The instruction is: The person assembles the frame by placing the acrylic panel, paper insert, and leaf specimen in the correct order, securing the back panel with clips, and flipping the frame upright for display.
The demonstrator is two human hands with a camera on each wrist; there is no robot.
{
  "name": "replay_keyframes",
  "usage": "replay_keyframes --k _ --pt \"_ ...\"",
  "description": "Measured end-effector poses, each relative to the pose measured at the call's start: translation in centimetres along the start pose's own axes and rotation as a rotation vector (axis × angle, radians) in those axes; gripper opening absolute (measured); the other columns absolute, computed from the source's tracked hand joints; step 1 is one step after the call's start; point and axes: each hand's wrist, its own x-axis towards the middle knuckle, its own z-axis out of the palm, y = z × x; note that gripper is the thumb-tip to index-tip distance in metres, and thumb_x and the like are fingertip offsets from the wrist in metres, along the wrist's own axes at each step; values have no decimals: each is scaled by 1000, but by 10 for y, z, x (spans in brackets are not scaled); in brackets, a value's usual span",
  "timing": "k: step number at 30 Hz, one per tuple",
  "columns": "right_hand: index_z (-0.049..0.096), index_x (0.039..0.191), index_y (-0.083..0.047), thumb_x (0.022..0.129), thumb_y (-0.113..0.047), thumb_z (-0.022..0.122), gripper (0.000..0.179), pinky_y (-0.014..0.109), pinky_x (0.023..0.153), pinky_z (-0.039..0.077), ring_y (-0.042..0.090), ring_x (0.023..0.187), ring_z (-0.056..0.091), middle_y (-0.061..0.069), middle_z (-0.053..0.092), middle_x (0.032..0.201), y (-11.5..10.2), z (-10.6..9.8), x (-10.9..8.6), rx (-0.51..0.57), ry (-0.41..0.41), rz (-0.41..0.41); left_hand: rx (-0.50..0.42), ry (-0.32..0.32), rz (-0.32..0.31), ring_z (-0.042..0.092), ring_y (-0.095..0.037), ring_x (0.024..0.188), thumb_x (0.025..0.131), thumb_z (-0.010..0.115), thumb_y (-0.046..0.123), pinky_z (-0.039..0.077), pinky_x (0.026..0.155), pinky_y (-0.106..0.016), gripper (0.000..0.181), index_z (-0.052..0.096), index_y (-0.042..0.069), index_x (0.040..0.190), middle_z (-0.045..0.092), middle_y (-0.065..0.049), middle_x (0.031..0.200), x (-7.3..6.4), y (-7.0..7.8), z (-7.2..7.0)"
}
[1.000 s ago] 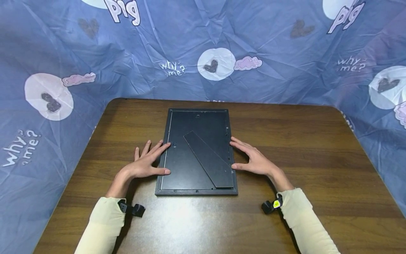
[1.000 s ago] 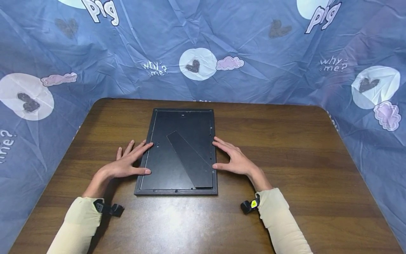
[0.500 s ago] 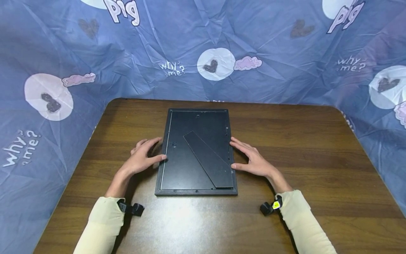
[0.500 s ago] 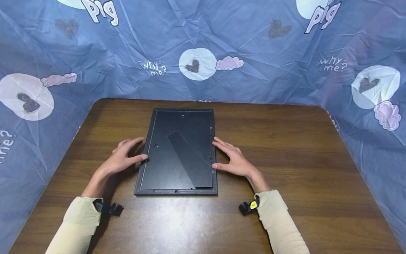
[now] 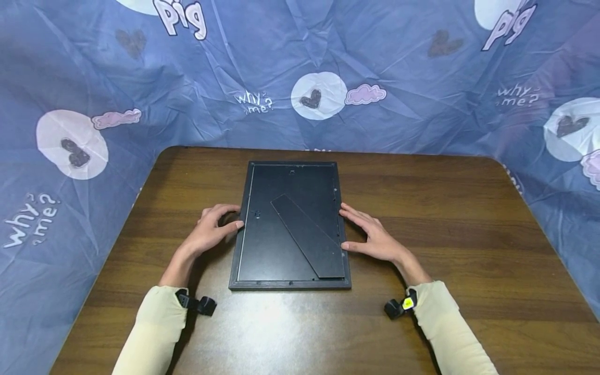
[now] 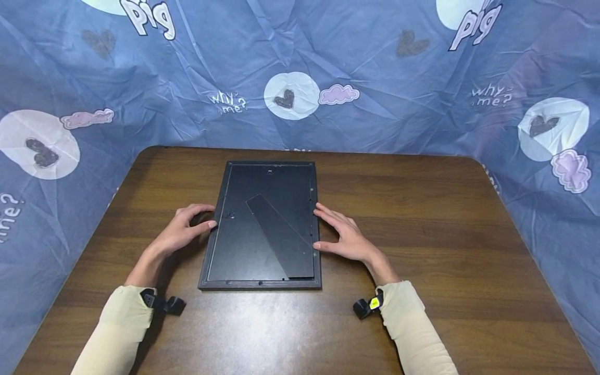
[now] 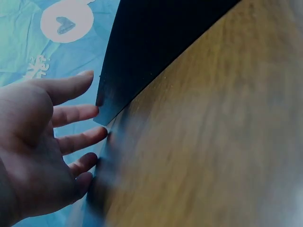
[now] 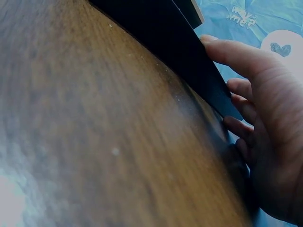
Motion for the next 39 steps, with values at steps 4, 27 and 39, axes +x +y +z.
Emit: replay_keyframes --k 4,27,39 --pt "36 156 -19 88 -33 75 80 67 117 16 32 155 24 2 23 169 1 0 0 3 -2 3 -1 19 -16 37 -42 124 94 69 22 28 102 -58 44 59 2 132 52 -25 141 4 1 3" --pt "37 156 -17 88 -35 75 80 73 116 10 35 154 23 3 22 169 -5 -2 1 -1 -37 34 -7 -18 -69 32 -46 120 89 73 23 23 95 -62 46 56 2 126 48 -28 137 11 5 2" --pt "38 155 -18 87 -35 75 79 73 117 8 31 155 23 1 22 169 -5 -2 0 0 -27 54 79 -68 -180 33 -47 119 85 75 33 27 94 -61 49 54 4 119 47 -25 132 19 18 1"
